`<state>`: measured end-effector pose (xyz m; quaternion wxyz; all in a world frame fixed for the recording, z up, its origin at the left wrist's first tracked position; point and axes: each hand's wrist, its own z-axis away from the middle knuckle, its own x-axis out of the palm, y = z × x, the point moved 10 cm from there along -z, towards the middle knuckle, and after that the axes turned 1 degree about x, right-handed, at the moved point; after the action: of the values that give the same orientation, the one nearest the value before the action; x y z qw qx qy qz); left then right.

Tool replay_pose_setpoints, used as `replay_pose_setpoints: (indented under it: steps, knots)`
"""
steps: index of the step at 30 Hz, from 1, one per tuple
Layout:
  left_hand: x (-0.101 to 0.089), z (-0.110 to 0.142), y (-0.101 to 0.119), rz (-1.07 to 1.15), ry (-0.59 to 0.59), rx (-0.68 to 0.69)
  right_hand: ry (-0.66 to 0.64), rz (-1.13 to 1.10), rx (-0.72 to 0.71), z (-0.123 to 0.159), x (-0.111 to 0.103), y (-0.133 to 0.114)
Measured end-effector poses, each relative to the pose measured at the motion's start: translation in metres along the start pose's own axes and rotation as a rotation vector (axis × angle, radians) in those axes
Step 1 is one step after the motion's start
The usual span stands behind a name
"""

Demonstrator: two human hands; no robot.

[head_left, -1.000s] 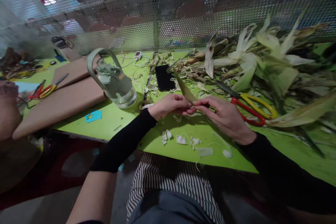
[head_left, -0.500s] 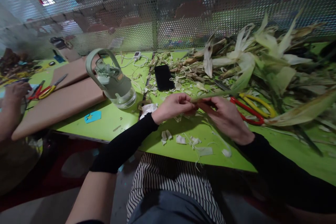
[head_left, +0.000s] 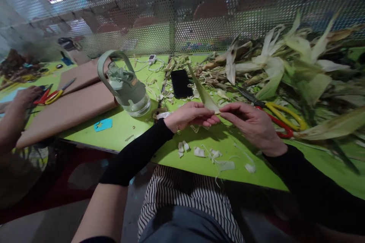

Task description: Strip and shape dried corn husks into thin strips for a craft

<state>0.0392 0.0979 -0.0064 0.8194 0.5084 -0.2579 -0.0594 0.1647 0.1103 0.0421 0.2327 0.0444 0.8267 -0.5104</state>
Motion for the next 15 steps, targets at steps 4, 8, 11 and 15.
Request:
replay_pose_setpoints:
  steps: [4,8,11,15]
  knots:
    - [0.001,-0.001,-0.001,-0.054,-0.014,0.002,-0.028,0.099,-0.1,-0.002,0.001,-0.009]
    - [0.002,-0.001,0.0,-0.113,-0.038,0.019,-0.087,0.135,-0.167,-0.002,0.006,-0.015]
    - [0.001,-0.001,-0.002,-0.127,-0.046,0.003,-0.123,0.156,-0.168,-0.002,0.01,-0.014]
    - [-0.001,-0.002,-0.004,-0.112,-0.017,-0.016,-0.141,0.166,-0.168,-0.003,0.011,-0.015]
